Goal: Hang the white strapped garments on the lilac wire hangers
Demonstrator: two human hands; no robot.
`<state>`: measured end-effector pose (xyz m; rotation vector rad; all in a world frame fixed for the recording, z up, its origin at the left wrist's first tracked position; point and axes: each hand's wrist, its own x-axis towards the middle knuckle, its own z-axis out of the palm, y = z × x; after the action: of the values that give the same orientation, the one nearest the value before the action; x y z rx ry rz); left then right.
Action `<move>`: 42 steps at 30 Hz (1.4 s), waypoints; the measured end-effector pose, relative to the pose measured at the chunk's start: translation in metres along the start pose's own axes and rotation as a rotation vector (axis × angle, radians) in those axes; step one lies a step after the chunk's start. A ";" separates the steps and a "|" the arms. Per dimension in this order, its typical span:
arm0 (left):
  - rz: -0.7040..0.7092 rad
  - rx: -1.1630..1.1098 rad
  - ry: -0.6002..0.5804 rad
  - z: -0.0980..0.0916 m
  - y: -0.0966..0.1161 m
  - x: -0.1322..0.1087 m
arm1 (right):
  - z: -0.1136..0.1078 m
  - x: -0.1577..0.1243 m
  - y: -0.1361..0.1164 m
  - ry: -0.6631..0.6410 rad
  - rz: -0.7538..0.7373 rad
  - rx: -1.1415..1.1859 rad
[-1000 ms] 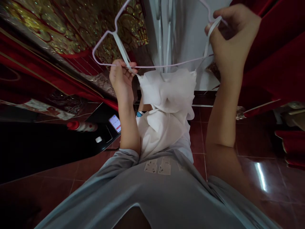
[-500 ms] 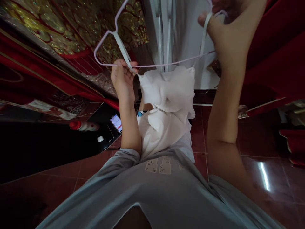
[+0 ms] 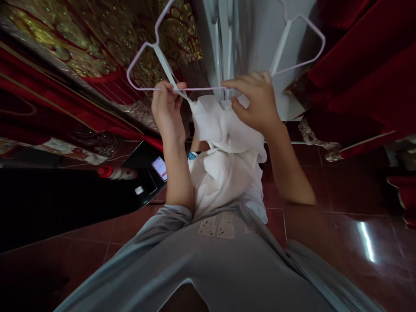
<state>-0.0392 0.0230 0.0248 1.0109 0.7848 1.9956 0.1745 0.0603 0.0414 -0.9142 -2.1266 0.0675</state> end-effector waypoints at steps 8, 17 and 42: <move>-0.047 0.249 -0.023 -0.022 0.003 -0.015 | 0.009 -0.014 -0.020 0.191 0.192 0.128; -0.128 0.322 -0.172 -0.009 0.064 -0.008 | 0.040 -0.017 -0.033 0.264 0.206 0.018; -0.164 -0.036 -0.132 0.009 0.007 -0.013 | 0.026 -0.020 -0.042 0.083 0.196 0.038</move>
<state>-0.0287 0.0100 0.0301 1.0131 0.7327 1.7786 0.1397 0.0232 0.0246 -1.0824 -1.9487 0.1658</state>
